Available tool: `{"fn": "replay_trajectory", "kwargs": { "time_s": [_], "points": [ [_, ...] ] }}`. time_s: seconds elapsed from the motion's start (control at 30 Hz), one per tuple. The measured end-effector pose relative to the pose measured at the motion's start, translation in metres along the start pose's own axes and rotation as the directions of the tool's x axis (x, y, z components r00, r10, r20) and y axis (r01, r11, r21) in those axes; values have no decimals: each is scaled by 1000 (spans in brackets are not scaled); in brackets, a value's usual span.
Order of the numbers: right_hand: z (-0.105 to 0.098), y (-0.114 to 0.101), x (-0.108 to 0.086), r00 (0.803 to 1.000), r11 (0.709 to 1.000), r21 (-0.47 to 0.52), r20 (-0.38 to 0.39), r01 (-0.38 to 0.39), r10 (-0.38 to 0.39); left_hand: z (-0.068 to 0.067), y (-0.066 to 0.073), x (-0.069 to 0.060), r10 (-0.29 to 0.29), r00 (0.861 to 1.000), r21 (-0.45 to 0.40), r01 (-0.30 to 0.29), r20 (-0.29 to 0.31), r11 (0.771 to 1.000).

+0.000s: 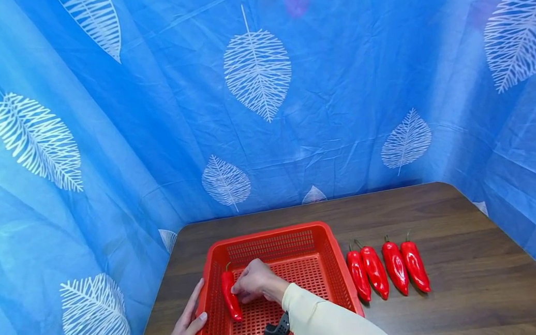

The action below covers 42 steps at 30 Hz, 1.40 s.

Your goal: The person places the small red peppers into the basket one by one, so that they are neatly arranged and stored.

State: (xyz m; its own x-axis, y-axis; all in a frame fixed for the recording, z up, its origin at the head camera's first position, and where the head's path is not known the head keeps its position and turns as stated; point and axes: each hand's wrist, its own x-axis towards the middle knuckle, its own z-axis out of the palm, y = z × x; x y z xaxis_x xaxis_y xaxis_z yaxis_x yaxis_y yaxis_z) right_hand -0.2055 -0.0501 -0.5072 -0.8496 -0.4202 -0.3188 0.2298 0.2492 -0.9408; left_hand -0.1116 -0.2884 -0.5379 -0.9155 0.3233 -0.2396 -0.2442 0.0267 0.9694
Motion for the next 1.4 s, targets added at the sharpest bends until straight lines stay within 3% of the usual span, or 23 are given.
{"fn": "replay_trajectory", "kwargs": {
  "time_s": [0.33,0.6,0.87,1.1,1.3,1.4],
  "points": [
    [4,7,0,996,998,-41,63,-55,58,-1,-4,0,49,998,-30,-48,37,998],
    [4,8,-1,992,993,-89,95,-79,87,-2,-4,0,33,998,-66,-30,46,997],
    [2,-1,-4,994,984,-166,76,-66,79,-2,-4,-1,66,995,-74,-60,80,995],
    [-9,-16,-16,994,971,-240,103,-11,37,0,-2,1,80,993,-72,-74,84,995],
    [-28,-20,-27,984,979,-200,177,37,-1,0,-4,-1,142,985,-63,-137,95,989],
    [-39,-20,-34,977,986,-160,214,38,-2,1,-4,-1,144,985,-72,-137,97,988]
  ]
}}
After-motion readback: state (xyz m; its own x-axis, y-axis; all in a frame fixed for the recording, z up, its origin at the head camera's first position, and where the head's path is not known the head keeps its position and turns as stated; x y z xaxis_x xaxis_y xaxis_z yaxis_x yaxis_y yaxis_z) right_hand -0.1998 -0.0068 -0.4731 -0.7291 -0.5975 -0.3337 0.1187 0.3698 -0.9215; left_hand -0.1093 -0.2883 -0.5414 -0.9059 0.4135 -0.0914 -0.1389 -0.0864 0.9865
